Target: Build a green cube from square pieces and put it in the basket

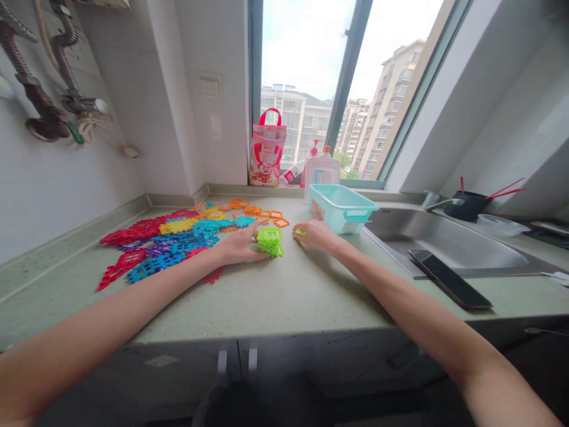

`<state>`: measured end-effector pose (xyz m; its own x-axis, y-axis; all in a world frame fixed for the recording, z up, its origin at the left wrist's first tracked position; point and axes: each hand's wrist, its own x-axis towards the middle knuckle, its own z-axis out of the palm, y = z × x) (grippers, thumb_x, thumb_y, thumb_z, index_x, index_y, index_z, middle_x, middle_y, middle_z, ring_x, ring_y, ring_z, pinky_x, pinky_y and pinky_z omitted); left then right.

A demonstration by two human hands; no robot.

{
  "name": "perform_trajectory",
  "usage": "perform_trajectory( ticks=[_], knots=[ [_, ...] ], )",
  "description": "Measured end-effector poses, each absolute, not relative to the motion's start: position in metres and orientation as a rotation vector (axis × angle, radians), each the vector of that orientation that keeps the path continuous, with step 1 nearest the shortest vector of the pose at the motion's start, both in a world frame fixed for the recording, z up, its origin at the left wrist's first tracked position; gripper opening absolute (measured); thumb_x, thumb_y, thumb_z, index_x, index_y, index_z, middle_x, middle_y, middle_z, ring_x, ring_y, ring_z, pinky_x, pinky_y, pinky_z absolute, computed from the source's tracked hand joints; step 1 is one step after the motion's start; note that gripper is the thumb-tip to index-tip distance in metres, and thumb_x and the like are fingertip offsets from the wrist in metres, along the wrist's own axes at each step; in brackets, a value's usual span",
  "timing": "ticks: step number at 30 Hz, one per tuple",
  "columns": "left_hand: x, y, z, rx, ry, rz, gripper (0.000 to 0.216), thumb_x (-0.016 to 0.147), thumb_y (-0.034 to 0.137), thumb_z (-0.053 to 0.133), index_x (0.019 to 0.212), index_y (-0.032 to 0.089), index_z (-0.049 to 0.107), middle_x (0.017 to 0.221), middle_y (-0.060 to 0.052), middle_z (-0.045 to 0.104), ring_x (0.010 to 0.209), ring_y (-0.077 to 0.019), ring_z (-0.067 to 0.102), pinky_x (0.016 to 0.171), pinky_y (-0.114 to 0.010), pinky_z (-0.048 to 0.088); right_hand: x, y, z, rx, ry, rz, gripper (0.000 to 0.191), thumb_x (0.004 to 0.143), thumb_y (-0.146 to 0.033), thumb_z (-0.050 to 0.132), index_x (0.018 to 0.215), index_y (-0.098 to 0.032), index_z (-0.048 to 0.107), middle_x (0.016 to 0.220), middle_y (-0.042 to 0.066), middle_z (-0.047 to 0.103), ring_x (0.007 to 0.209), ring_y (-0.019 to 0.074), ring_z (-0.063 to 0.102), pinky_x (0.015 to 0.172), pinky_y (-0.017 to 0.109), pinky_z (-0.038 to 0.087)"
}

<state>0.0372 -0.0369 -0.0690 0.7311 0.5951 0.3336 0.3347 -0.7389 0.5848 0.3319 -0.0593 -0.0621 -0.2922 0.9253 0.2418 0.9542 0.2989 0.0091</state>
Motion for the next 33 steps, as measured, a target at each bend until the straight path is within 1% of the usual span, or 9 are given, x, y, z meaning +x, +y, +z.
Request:
perform_trajectory(
  ticks=[2,4,10,12,15,22,25,29,33],
  knots=[
    [0.037,-0.036,-0.069,2.462,0.74,0.719,0.101,0.078,0.052,0.084,0.163,0.031,0.034,0.13,-0.009,0.072,0.112,-0.0329,0.071,0.106,-0.052,0.054,0.328,-0.061,-0.055,-1.615,-2.405,-0.214,0.023,0.096,-0.025,0.064,0.112,-0.025,0.081,0.117,0.007,0.081,0.108,0.0259,0.076,0.094,0.032,0.056],
    [0.037,-0.036,-0.069,2.474,0.751,0.735,0.099,0.077,0.053,0.084,0.162,0.032,0.037,0.138,-0.01,0.068,0.116,-0.0344,0.069,0.106,-0.054,0.053,0.332,-0.064,-0.045,-1.561,-2.386,-0.228,0.024,0.091,-0.019,0.067,0.109,-0.025,0.081,0.118,0.007,0.08,0.109,0.0259,0.075,0.096,0.033,0.055],
    [0.037,-0.035,-0.069,2.485,0.712,0.727,0.094,0.08,0.053,0.082,0.16,0.03,0.04,0.138,-0.01,0.067,0.119,-0.0343,0.067,0.108,-0.052,0.052,0.363,-0.078,-0.027,-1.834,-2.298,-0.26,0.046,0.087,-0.02,0.068,0.133,-0.015,0.072,0.128,0.018,0.076,0.116,0.0369,0.073,0.1,0.043,0.056],
    [0.037,-0.035,-0.069,2.493,0.722,0.712,0.095,0.08,0.053,0.082,0.162,0.029,0.038,0.143,-0.012,0.064,0.121,-0.035,0.065,0.11,-0.053,0.051,0.369,-0.079,-0.031,-1.883,-2.36,-0.207,0.041,0.087,-0.018,0.067,0.127,-0.015,0.076,0.122,0.019,0.078,0.114,0.0375,0.074,0.097,0.041,0.057],
    [0.036,-0.036,-0.069,2.5,0.718,0.701,0.093,0.083,0.054,0.08,0.162,0.03,0.037,0.143,-0.011,0.063,0.12,-0.0347,0.066,0.109,-0.053,0.051,0.373,-0.075,-0.037,-1.913,-2.433,-0.14,0.029,0.085,-0.016,0.067,0.11,-0.02,0.082,0.106,0.014,0.082,0.102,0.0337,0.077,0.087,0.036,0.058],
    [0.036,-0.034,-0.07,2.5,0.734,0.697,0.094,0.082,0.054,0.08,0.162,0.029,0.037,0.144,-0.012,0.063,0.12,-0.0348,0.065,0.112,-0.054,0.05,0.377,-0.071,-0.037,-1.864,-2.483,-0.04,0.035,0.084,-0.022,0.069,0.118,-0.027,0.079,0.103,0.006,0.082,0.095,0.026,0.076,0.077,0.029,0.054],
    [0.036,-0.035,-0.07,2.496,0.759,0.697,0.094,0.08,0.054,0.08,0.161,0.028,0.039,0.145,-0.012,0.062,0.121,-0.0355,0.065,0.113,-0.055,0.049,0.365,-0.074,-0.037,-1.752,-2.499,-0.058,0.036,0.082,-0.026,0.074,0.118,-0.025,0.079,0.102,0.007,0.082,0.094,0.0257,0.076,0.08,0.029,0.053],
    [0.036,-0.036,-0.069,2.456,0.707,0.69,0.095,0.081,0.052,0.08,0.162,0.029,0.036,0.131,-0.009,0.07,0.113,-0.0321,0.069,0.105,-0.049,0.054,0.341,-0.079,-0.03,-1.611,-2.394,-0.261,0.037,0.081,-0.03,0.076,0.117,-0.019,0.077,0.106,0.012,0.08,0.099,0.0304,0.074,0.088,0.036,0.053],
    [0.037,-0.036,-0.068,2.453,0.647,0.728,0.092,0.08,0.051,0.081,0.159,0.032,0.039,0.138,-0.009,0.068,0.121,-0.0339,0.067,0.108,-0.05,0.053,0.311,-0.085,-0.02,-1.26,-2.19,-0.225,0.035,0.086,-0.029,0.073,0.12,-0.023,0.073,0.112,0.007,0.079,0.099,0.0247,0.073,0.096,0.036,0.052]
  ],
)
